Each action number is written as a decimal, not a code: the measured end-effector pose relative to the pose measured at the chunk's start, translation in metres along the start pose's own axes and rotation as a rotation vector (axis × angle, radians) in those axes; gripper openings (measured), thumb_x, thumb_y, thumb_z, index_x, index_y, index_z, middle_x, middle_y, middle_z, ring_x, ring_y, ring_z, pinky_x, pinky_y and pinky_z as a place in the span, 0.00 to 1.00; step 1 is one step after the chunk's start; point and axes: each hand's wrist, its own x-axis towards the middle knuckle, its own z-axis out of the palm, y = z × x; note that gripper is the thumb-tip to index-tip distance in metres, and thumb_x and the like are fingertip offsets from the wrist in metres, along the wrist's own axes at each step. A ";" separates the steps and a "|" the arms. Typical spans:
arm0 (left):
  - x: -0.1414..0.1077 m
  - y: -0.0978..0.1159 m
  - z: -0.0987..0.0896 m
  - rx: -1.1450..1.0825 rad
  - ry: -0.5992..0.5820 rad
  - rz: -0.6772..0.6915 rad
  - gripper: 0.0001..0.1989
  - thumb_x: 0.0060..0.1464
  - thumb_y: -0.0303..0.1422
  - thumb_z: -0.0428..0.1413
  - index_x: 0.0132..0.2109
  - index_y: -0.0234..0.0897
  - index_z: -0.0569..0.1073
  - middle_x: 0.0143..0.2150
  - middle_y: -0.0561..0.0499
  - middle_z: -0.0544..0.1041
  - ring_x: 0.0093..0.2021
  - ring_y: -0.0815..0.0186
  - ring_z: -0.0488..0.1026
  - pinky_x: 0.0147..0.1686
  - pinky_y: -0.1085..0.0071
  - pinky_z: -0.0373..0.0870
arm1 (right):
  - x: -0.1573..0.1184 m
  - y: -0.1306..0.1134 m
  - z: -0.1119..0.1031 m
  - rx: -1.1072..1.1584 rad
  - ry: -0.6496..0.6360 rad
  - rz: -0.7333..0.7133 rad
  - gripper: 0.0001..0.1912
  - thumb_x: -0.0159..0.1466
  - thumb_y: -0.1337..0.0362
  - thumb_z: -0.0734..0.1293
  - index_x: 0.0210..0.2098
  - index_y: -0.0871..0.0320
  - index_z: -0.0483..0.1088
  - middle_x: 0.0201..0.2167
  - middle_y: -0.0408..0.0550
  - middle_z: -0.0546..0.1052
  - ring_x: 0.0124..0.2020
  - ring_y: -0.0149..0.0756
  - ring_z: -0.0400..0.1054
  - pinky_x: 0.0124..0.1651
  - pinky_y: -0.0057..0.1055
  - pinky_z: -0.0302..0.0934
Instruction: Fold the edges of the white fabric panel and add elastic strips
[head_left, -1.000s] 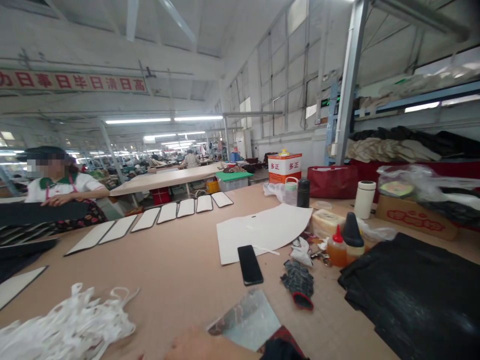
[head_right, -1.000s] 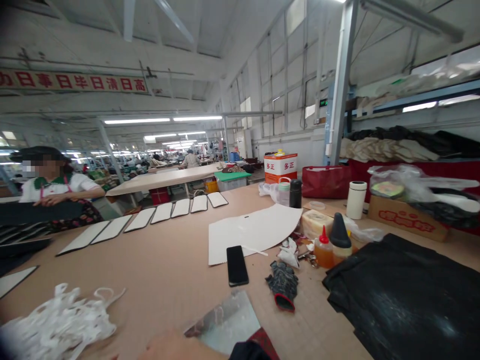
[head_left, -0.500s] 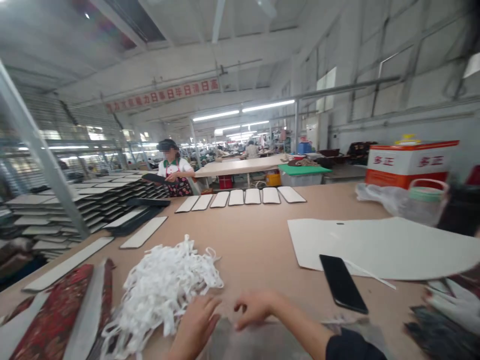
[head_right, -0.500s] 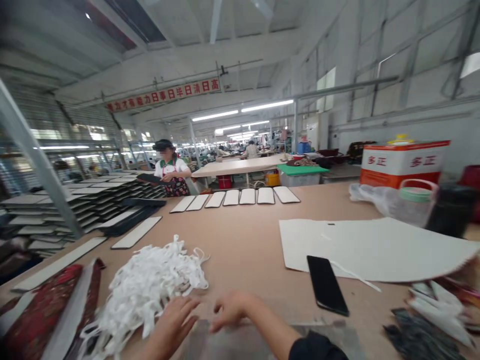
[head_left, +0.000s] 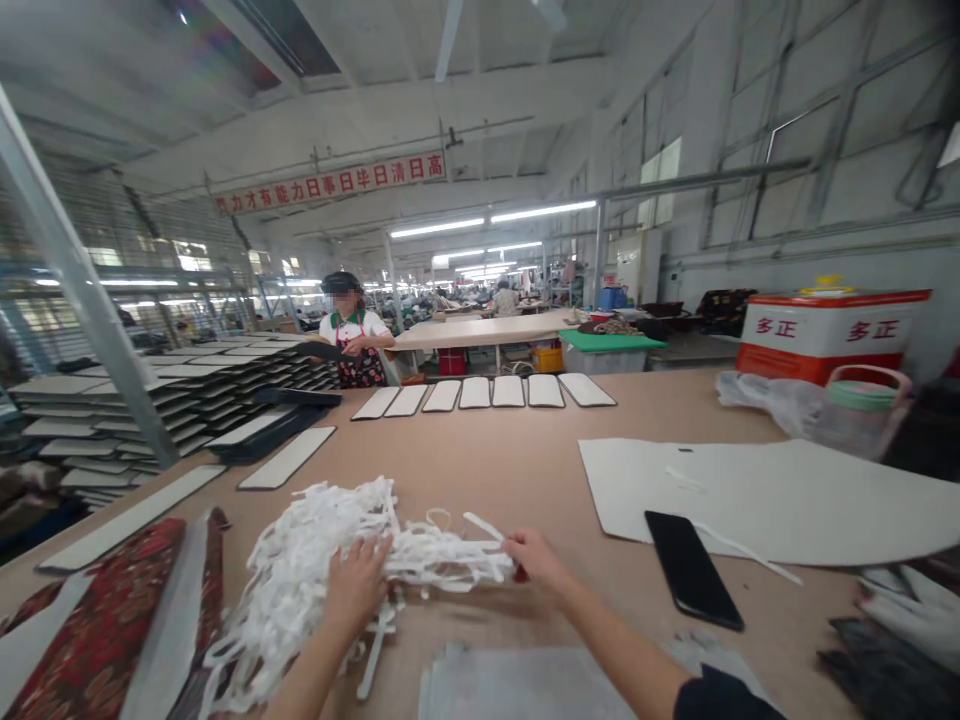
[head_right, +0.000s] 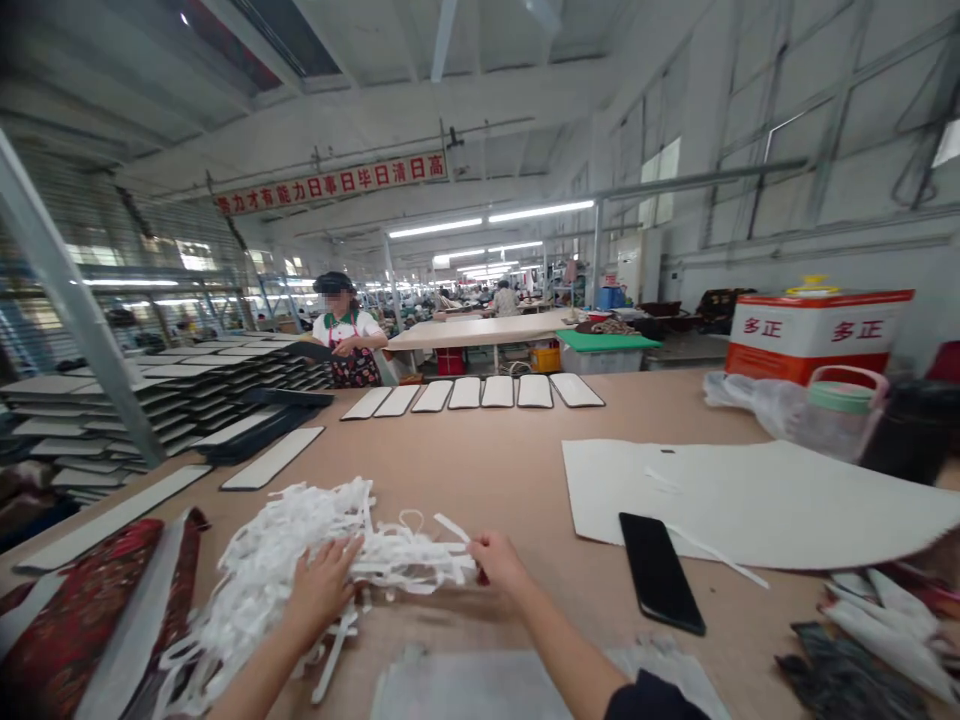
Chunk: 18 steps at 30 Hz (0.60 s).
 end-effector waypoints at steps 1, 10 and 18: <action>0.000 -0.001 0.001 0.018 -0.005 -0.021 0.28 0.49 0.29 0.46 0.59 0.44 0.58 0.58 0.45 0.62 0.58 0.53 0.54 0.55 0.48 0.43 | -0.005 0.006 -0.027 0.041 0.019 0.016 0.08 0.56 0.61 0.58 0.25 0.60 0.61 0.17 0.39 0.63 0.18 0.27 0.58 0.21 0.23 0.55; 0.009 0.069 -0.037 0.042 0.113 -0.079 0.30 0.47 0.22 0.45 0.60 0.37 0.57 0.63 0.41 0.50 0.63 0.53 0.41 0.57 0.48 0.34 | -0.090 0.031 -0.193 0.412 0.281 -0.049 0.18 0.46 0.53 0.68 0.29 0.60 0.64 0.23 0.42 0.68 0.25 0.29 0.62 0.28 0.26 0.59; -0.026 0.257 -0.109 -0.997 0.019 0.539 0.27 0.49 0.38 0.52 0.56 0.38 0.61 0.56 0.43 0.64 0.56 0.57 0.59 0.54 0.58 0.55 | -0.132 0.008 -0.168 0.468 0.157 -0.165 0.16 0.49 0.54 0.67 0.29 0.61 0.62 0.22 0.40 0.67 0.23 0.27 0.60 0.28 0.27 0.59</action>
